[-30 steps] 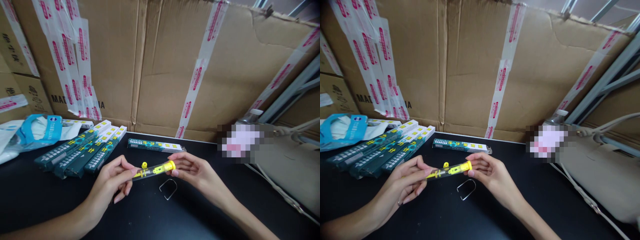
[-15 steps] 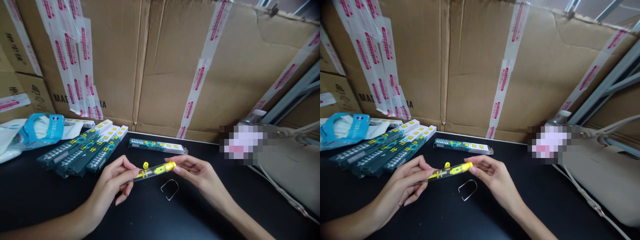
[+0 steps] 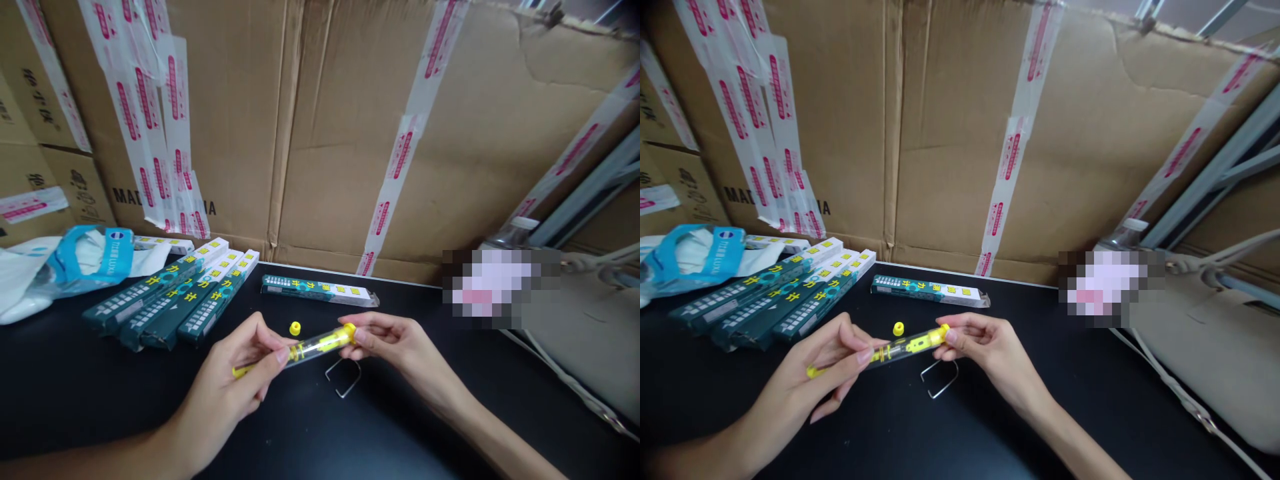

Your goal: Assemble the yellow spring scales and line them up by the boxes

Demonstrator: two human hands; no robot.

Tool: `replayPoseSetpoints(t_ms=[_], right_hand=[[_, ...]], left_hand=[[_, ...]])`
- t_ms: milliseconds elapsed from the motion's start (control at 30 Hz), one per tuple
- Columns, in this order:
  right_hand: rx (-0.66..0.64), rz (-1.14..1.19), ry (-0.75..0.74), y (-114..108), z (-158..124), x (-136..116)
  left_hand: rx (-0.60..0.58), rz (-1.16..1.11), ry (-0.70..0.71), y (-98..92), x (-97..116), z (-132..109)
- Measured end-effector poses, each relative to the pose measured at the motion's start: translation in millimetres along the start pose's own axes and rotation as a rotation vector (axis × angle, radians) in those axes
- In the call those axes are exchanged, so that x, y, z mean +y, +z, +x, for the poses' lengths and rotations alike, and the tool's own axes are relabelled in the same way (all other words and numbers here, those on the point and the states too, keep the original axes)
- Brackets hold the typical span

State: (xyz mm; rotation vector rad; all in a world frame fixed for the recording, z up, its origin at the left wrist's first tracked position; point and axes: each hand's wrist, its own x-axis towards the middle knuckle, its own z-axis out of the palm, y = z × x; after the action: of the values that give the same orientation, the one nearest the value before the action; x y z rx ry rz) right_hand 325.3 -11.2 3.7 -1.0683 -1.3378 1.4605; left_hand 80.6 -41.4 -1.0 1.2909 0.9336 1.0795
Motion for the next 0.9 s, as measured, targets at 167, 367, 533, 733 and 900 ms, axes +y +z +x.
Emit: replayPoseSetpoints(t_ms=[167, 367, 533, 733, 900], right_hand=[[-0.069, -0.027, 0.029, 5.6, 0.1, 0.4], [-0.058, -0.084, -0.007, 8.2, -1.6, 1.0], [-0.043, -0.103, -0.039, 9.5, -1.8, 1.3], [0.110, -0.303, -0.193, 2.0, -0.9, 3.7], [0.210, -0.830, -0.434, 2.0, 3.3, 15.4]], left_hand=[[-0.022, 0.020, -0.009, -0.2, -0.2, -0.5], [0.046, 0.000, -0.081, 1.7, 5.5, 6.1], [0.079, -0.057, -0.223, -4.4, 4.9, 12.7], [0.077, -0.105, -0.232, -10.5, -1.7, 18.1], [0.183, -0.150, -0.258, -7.5, 5.5, 15.5]])
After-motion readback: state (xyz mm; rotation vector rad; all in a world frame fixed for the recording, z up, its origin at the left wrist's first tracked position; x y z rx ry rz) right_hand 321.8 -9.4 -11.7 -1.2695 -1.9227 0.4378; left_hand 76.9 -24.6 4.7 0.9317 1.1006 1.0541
